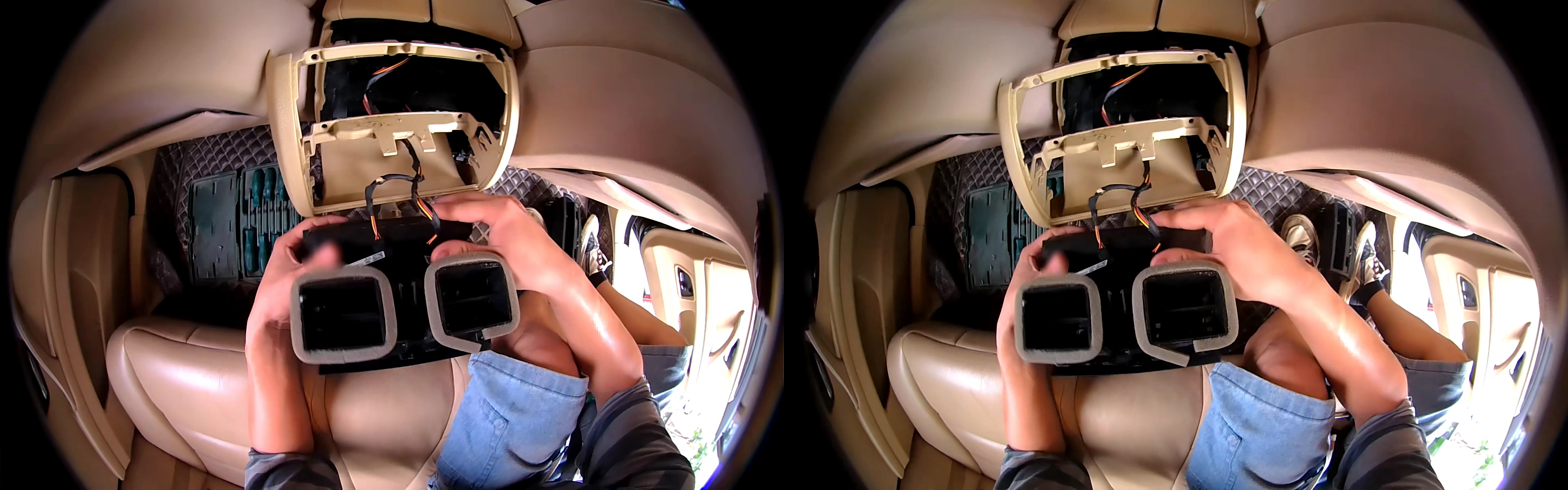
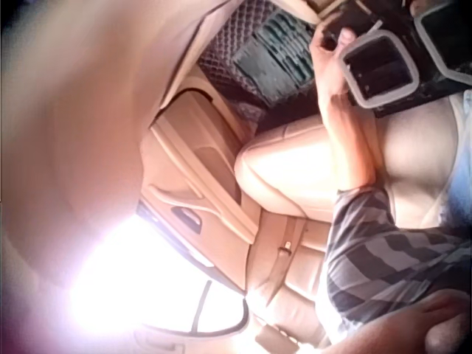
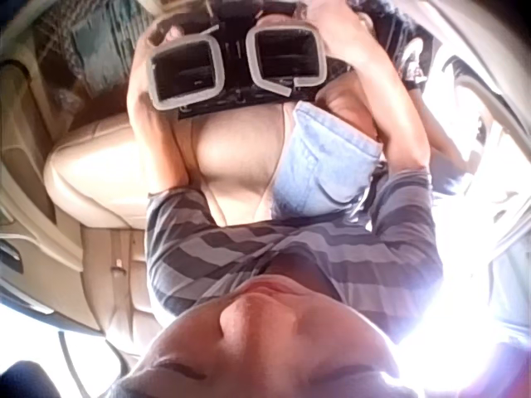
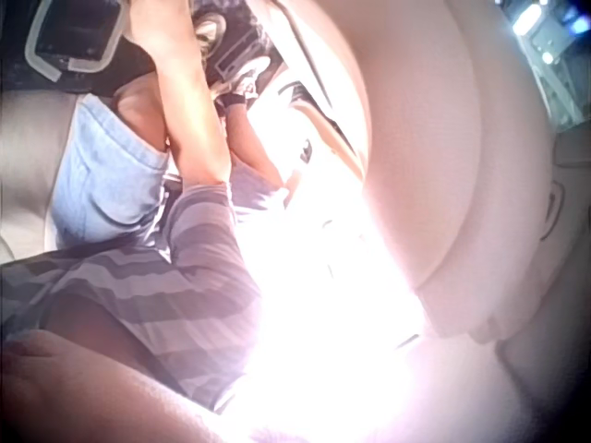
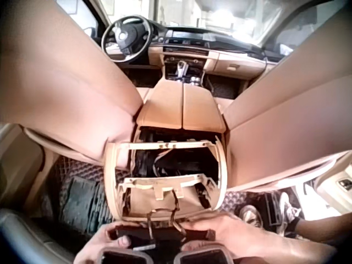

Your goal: The person assembles and installs a rear center console air vent assembly into a vehicle by hand and using a screwdriver.

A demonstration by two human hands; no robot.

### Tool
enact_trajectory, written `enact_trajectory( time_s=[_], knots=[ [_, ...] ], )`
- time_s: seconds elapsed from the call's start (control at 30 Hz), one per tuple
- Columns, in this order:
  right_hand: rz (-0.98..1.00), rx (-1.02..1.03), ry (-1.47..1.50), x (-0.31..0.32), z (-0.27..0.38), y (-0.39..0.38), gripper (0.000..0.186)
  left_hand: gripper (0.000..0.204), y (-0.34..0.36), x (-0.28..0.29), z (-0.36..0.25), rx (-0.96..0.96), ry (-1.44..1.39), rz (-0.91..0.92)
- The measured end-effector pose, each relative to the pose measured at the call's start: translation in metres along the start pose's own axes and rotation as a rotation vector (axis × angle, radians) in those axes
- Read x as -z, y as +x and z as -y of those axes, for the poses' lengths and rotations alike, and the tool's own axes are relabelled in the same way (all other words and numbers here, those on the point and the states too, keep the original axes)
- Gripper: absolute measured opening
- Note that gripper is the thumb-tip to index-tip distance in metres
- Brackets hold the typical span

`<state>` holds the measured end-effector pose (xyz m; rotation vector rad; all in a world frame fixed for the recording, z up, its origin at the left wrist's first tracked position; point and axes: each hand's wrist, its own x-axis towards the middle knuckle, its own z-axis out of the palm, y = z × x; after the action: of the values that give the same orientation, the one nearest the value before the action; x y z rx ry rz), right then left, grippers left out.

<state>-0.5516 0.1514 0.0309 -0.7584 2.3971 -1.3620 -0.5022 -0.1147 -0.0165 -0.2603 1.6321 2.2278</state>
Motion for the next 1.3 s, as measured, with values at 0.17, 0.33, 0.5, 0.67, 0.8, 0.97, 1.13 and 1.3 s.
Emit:
enact_trajectory(
  time_s=[0.17, 0.33, 0.5, 0.67, 0.8, 0.97, 1.13, 1.3],
  knots=[
    [0.019, 0.240, -0.264, 0.009, 0.016, 0.008, 0.021, 0.033, -0.019, -0.020, 0.011, -0.112, -0.480, -0.213],
    [0.140, 0.283, -0.390, 0.008, 0.029, 0.027, 0.023, 0.037, -0.022, 0.012, 0.033, 0.039, -1.548, 0.013],
    [0.292, 0.439, -0.257, 0.013, 0.026, 0.037, 0.031, 0.040, -0.007, 0.031, 0.043, 0.179, -1.554, 0.222],
    [0.414, 0.398, -0.061, 0.015, 0.026, 0.051, 0.033, 0.044, -0.001, 0.037, 0.032, 0.046, -1.060, 0.313],
    [0.355, 0.318, 0.232, 0.020, 0.005, 0.061, 0.035, 0.047, -0.001, 0.030, 0.027, 0.005, -0.995, 0.320],
    [0.306, 0.238, 0.335, 0.031, 0.001, 0.084, 0.035, 0.073, -0.010, -0.004, 0.010, -0.088, -1.048, 0.179],
    [0.143, 0.160, 0.451, 0.053, -0.006, 0.081, 0.036, 0.091, -0.014, -0.054, 0.012, -0.281, -0.841, 0.025],
    [-0.027, 0.079, 0.590, 0.045, -0.019, 0.076, 0.036, 0.080, -0.019, -0.062, 0.020, -0.476, -0.347, -0.149]
  ],
)
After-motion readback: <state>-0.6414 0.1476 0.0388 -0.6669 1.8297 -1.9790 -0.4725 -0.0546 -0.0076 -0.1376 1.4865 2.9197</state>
